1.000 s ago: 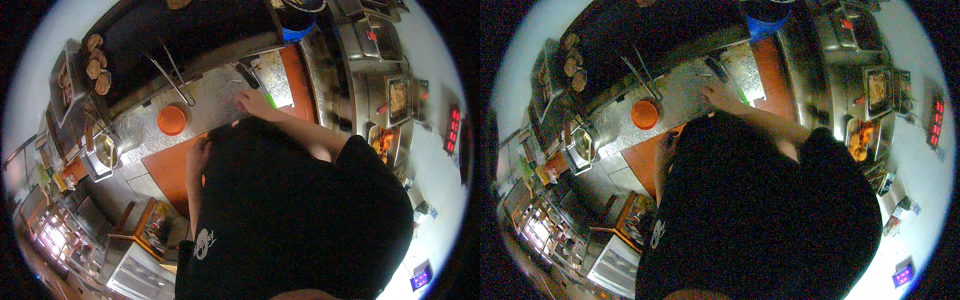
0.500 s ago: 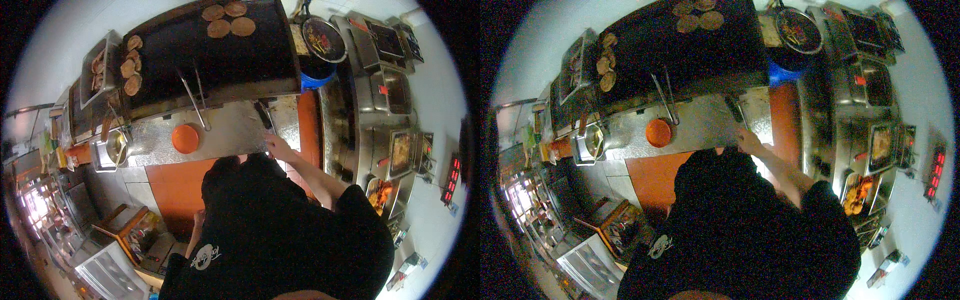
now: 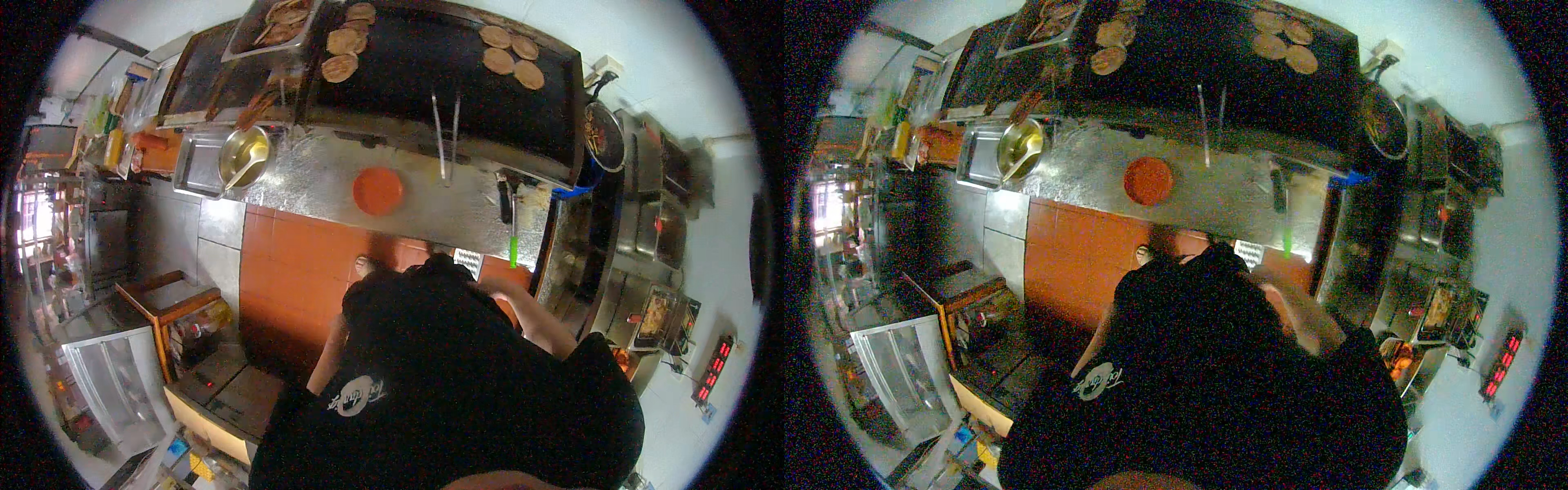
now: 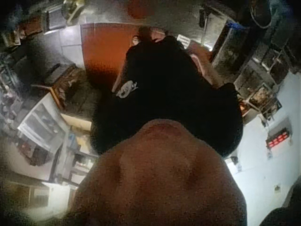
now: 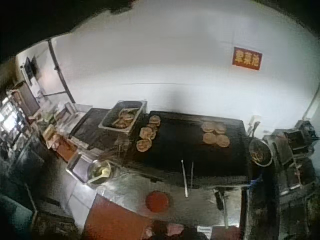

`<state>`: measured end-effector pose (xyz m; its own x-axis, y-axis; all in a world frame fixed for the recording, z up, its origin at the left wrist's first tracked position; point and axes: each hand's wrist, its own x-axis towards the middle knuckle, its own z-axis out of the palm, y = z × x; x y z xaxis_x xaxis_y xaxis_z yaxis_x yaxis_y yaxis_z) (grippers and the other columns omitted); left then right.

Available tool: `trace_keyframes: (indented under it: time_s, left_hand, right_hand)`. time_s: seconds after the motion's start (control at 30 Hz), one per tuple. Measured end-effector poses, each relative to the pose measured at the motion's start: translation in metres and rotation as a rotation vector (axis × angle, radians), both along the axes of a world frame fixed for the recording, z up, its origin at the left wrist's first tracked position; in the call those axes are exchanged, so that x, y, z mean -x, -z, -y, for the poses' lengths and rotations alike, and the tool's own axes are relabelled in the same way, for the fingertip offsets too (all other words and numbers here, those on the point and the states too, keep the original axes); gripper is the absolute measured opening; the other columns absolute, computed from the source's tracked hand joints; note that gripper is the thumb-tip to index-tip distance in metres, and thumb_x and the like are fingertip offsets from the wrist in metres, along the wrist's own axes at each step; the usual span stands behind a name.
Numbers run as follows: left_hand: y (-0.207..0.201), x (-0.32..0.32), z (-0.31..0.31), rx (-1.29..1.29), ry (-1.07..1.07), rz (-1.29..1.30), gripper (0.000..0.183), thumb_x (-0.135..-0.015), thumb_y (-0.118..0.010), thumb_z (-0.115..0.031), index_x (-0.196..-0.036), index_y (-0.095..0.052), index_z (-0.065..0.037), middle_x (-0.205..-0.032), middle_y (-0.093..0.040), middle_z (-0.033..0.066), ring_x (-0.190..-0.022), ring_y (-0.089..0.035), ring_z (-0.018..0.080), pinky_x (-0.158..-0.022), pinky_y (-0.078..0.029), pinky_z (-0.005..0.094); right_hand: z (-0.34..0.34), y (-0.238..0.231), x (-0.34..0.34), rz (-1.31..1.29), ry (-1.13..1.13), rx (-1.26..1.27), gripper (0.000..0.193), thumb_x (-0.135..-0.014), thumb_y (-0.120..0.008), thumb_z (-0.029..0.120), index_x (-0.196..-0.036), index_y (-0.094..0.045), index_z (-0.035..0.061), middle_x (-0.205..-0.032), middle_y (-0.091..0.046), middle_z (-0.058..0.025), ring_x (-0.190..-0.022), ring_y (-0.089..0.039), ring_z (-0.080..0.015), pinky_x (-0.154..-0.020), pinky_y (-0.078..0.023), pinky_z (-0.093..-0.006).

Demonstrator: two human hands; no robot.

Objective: The person flips burger patties on a griddle, retrieves frozen food from a refrigerator, cuts open a package, and places the contents into a deep fryer. They then retrieve a head of lettuce, cut it, and place the pieces into a bowl.

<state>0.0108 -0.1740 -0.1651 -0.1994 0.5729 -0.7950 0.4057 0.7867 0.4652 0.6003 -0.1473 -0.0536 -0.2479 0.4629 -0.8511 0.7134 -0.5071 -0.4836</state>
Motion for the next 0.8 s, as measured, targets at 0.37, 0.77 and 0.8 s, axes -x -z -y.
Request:
trace_keyframes:
  time_s: [0.37,0.77,0.8]
  left_hand:
    - [0.061,0.11,0.03,-0.055,-0.072,0.082,0.021,-0.091,-0.065,-0.022,-0.097,-0.072,-0.003,-0.077,-0.064,0.0084,-0.071,-0.062,0.0214,-0.064,-0.052,0.0397]
    - [0.001,0.178,-0.016,-0.099,-0.666,0.169,0.026,-0.077,-0.081,-0.008,-0.098,-0.07,0.001,-0.089,-0.071,0.0124,-0.074,-0.066,0.0218,-0.067,-0.055,0.0355]
    - [-0.004,0.17,-0.021,-0.224,-0.535,0.047,0.041,-0.074,-0.084,-0.008,-0.112,-0.069,0.003,-0.096,-0.071,0.0141,-0.084,-0.067,0.024,-0.075,-0.056,0.0359]
  right_hand:
    - [-0.063,-0.016,0.172,0.469,-0.159,-0.338,0.073,-0.095,-0.051,0.066,-0.082,-0.074,-0.0019,-0.082,-0.069,-0.026,-0.082,-0.069,-0.0438,-0.075,-0.053,-0.055]
    - [-0.203,-0.108,0.283,0.015,0.056,-0.426,0.037,-0.091,-0.073,0.032,-0.108,-0.067,-0.0005,-0.098,-0.072,-0.0217,-0.094,-0.07,-0.0406,-0.082,-0.054,-0.0479]
    - [-0.215,-0.107,0.291,-0.183,0.017,-0.56,0.036,-0.089,-0.074,0.028,-0.11,-0.067,-0.0001,-0.099,-0.073,-0.0207,-0.096,-0.07,-0.0396,-0.083,-0.054,-0.047]
